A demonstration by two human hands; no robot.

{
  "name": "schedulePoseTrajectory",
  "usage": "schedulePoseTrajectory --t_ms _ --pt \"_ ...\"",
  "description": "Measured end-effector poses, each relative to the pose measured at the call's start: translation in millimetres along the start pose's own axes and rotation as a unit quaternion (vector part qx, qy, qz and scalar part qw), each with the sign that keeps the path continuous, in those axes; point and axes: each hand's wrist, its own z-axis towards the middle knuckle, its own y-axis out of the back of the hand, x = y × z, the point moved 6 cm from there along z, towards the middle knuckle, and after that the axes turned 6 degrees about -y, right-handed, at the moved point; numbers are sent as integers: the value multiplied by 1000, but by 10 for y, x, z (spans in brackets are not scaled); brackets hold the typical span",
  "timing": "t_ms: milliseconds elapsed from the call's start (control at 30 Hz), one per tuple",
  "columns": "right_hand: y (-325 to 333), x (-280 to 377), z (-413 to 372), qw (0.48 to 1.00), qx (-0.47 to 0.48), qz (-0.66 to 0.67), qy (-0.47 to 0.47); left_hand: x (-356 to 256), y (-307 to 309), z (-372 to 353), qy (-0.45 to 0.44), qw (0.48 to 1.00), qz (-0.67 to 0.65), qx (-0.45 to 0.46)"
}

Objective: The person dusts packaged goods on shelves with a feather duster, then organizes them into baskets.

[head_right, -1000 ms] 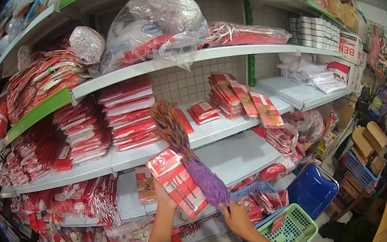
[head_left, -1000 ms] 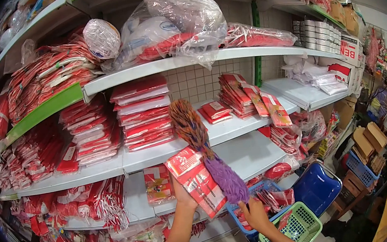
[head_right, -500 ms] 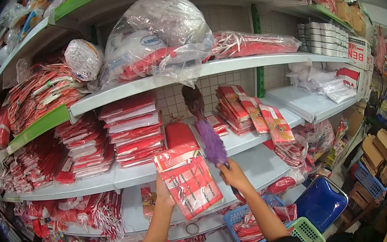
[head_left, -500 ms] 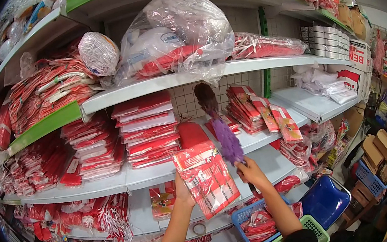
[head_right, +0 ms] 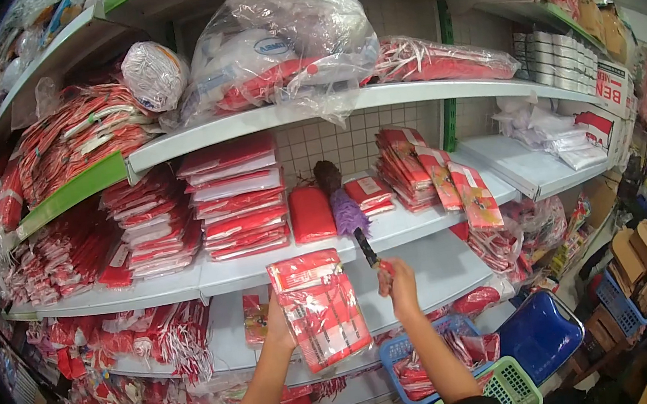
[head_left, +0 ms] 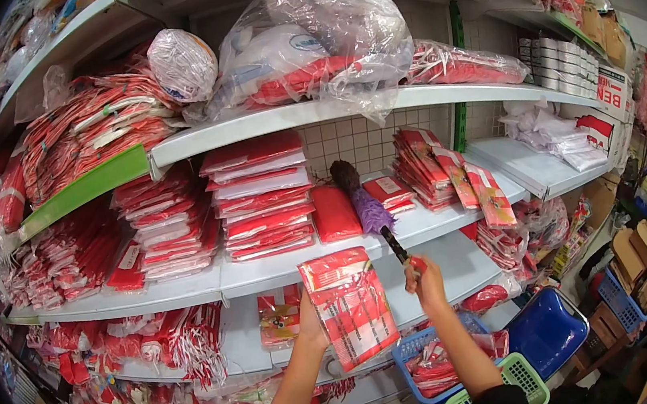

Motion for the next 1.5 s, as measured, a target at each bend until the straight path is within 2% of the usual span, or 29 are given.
schedulePoseTrajectory --t_ms 67,133,200,233,267,300,333,400,433,467,533,567,667,767,833,967,1033,1133,1167,1233,1267,1300,1333,1367,1400,1433,1467,1500 --pt "2 -185 -366 992 -69 -73 83 84 46 -122 32 999 7 -9" --pt "-144 -420 -732 985 -60 -136 85 219 108 -266 79 997 6 -7" --pt "-363 -665 -1044 984 11 -161 76 368 308 -391 114 992 51 -24" --pt "-422 -849 -1121 970 71 -215 86 478 459 -459 141 988 57 -33" --pt "-533 -911 -1258 968 85 -231 46 593 617 -528 167 983 62 -41" --pt "-636 -935 -1369 964 101 -247 24 733 835 -615 217 966 127 -61" --pt "-711 -967 -1444 958 117 -261 2 756 816 -675 200 962 171 -73" --pt "-468 -1350 -1336 948 101 -299 24 768 748 -783 166 945 263 -97" --pt "-350 -1479 -1284 943 93 -318 36 760 810 -833 231 931 274 -66" --pt "-271 -1522 -1257 965 94 -243 -39 671 832 -870 217 928 292 -74" --pt "-173 -1589 -1209 974 91 -89 -186 515 845 -929 188 922 326 -88" --pt "-51 -1667 -1161 976 -1 -34 -213 457 985 -955 178 908 361 -112" --pt "-97 -1572 -1040 964 34 30 -263 412 1438 -1094 221 842 462 -170" --pt "-24 -1743 -761 949 64 61 -301 567 1991 -1062 200 880 425 -75" --pt "11 -1897 -586 936 84 80 -334 566 2064 -1056 208 886 405 -91" --pt "170 -2255 -242 925 89 22 -368 601 2350 -959 218 887 390 -115" --pt "164 -2377 -138 920 95 16 -381 715 2800 -828 218 861 444 -119" --pt "193 -2551 124 922 93 8 -376 717 2926 -630 222 845 471 -120" --pt "177 -2564 231 927 99 -13 -362 706 2923 -550 225 844 472 -119" --pt "130 -2576 468 935 112 -55 -332 639 2874 -366 157 842 501 -124" --pt "142 -2567 617 948 98 -137 -270 602 2847 -279 123 839 515 -127" --pt "160 -2590 767 951 83 -218 -205 574 2798 -207 113 826 541 -111" --pt "171 -2612 900 943 68 -295 -139 526 2691 -160 54 771 631 -66" --pt "293 -2658 992 916 13 -401 -21 519 2598 -146 -4 704 710 -20" --pt "236 -2549 857 870 -29 -493 7 542 2546 -156 -62 625 777 28" --pt "171 -2451 668 812 -71 -579 35 705 2773 -153 29 653 753 79" --pt "75 -2348 549 743 -112 -657 63 794 2837 -234 16 622 778 92" --pt "50 -2498 448 717 -100 -673 149 885 2899 -314 2 589 801 105"
